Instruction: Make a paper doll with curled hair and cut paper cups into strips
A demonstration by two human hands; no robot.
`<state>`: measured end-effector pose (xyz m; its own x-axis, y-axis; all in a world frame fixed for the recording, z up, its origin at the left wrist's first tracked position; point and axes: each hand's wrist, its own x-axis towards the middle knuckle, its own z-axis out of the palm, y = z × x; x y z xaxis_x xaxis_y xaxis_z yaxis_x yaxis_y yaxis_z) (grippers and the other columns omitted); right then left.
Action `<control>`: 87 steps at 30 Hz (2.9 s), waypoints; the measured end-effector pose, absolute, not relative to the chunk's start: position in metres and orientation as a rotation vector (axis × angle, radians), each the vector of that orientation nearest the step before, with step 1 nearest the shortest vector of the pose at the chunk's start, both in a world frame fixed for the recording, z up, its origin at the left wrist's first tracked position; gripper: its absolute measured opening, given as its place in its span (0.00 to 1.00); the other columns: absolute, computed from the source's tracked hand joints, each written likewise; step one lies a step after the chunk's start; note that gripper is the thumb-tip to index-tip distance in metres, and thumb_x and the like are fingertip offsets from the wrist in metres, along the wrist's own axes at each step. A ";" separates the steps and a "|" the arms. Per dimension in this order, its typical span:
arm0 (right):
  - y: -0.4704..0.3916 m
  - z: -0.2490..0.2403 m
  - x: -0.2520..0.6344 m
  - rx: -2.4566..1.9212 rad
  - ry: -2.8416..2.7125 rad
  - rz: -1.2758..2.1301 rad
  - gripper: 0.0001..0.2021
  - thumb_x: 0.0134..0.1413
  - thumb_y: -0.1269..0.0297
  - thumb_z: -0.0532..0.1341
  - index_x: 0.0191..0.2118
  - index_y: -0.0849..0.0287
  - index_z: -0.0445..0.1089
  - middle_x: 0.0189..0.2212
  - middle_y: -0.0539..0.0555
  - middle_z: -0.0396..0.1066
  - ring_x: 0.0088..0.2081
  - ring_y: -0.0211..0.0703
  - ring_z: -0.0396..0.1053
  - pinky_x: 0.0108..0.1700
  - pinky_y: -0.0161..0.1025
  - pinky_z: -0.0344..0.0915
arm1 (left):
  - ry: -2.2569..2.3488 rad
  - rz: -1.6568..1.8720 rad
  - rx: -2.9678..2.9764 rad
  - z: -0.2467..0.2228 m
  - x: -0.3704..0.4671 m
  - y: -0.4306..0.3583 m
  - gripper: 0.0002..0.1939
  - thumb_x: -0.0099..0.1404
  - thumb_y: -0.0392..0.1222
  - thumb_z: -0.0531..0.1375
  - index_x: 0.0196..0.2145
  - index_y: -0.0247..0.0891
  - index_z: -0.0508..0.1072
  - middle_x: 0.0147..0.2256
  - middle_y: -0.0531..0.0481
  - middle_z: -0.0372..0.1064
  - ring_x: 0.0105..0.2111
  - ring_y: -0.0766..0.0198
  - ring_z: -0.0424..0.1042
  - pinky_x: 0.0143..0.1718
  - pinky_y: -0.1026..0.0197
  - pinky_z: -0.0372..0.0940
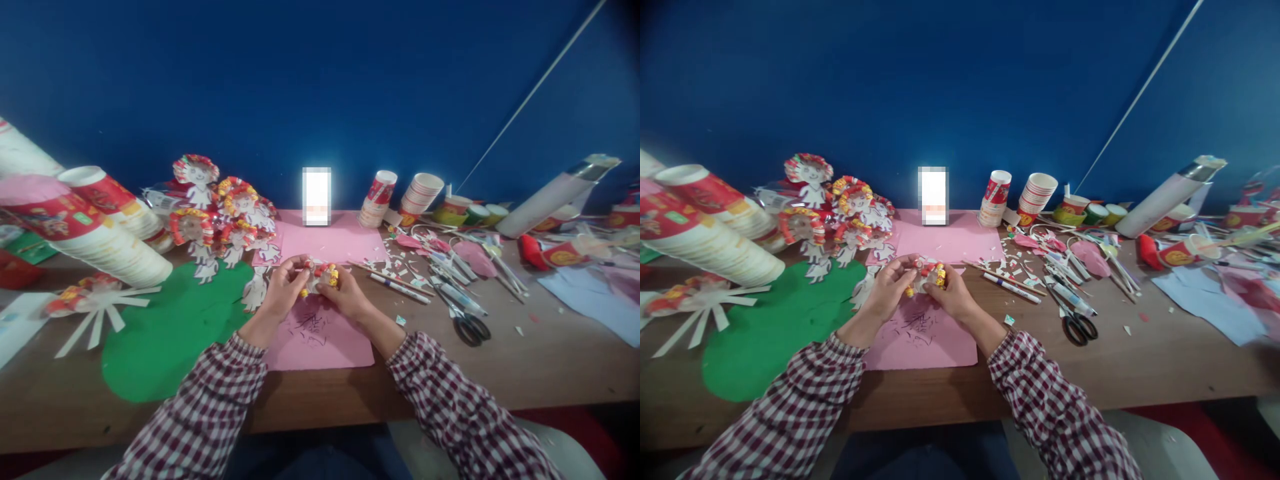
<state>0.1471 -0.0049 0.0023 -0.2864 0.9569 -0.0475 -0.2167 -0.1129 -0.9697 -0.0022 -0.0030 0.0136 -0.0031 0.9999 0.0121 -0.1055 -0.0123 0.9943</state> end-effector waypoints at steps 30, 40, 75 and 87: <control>-0.007 0.005 0.147 -0.947 -1.186 1.608 0.22 0.40 0.59 0.68 0.42 0.57 0.62 0.31 0.50 0.69 0.26 0.36 0.65 0.26 0.34 0.66 | 0.975 1.266 0.791 0.012 -0.003 0.002 0.16 0.49 0.43 0.67 0.36 0.34 0.75 0.32 0.48 0.74 0.32 0.64 0.73 0.35 0.62 0.67; -0.007 0.008 0.147 -0.960 -1.227 1.546 0.19 0.40 0.60 0.68 0.38 0.57 0.63 0.31 0.50 0.69 0.30 0.37 0.66 0.30 0.34 0.66 | 0.912 1.133 0.664 0.015 -0.006 0.002 0.14 0.50 0.42 0.67 0.35 0.34 0.75 0.30 0.46 0.74 0.31 0.61 0.73 0.28 0.63 0.66; -0.006 0.001 0.147 -0.991 -1.279 1.531 0.16 0.43 0.62 0.65 0.39 0.57 0.62 0.27 0.47 0.66 0.24 0.34 0.63 0.25 0.33 0.64 | 1.101 1.308 0.950 0.006 -0.003 0.002 0.16 0.49 0.47 0.67 0.34 0.35 0.76 0.28 0.49 0.74 0.30 0.64 0.72 0.32 0.61 0.67; -0.005 0.003 0.149 -0.980 -1.367 1.437 0.14 0.46 0.64 0.63 0.40 0.59 0.64 0.31 0.49 0.68 0.31 0.37 0.65 0.33 0.33 0.65 | 1.015 1.206 1.042 0.014 -0.003 -0.002 0.32 0.48 0.39 0.68 0.52 0.37 0.66 0.40 0.48 0.72 0.38 0.65 0.71 0.38 0.64 0.66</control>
<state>0.1492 -0.0052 0.0026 -0.2844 0.9581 0.0351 -0.0827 0.0120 -0.9965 -0.0028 -0.0024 0.0143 0.0856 0.9952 -0.0478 -0.2172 0.0655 0.9739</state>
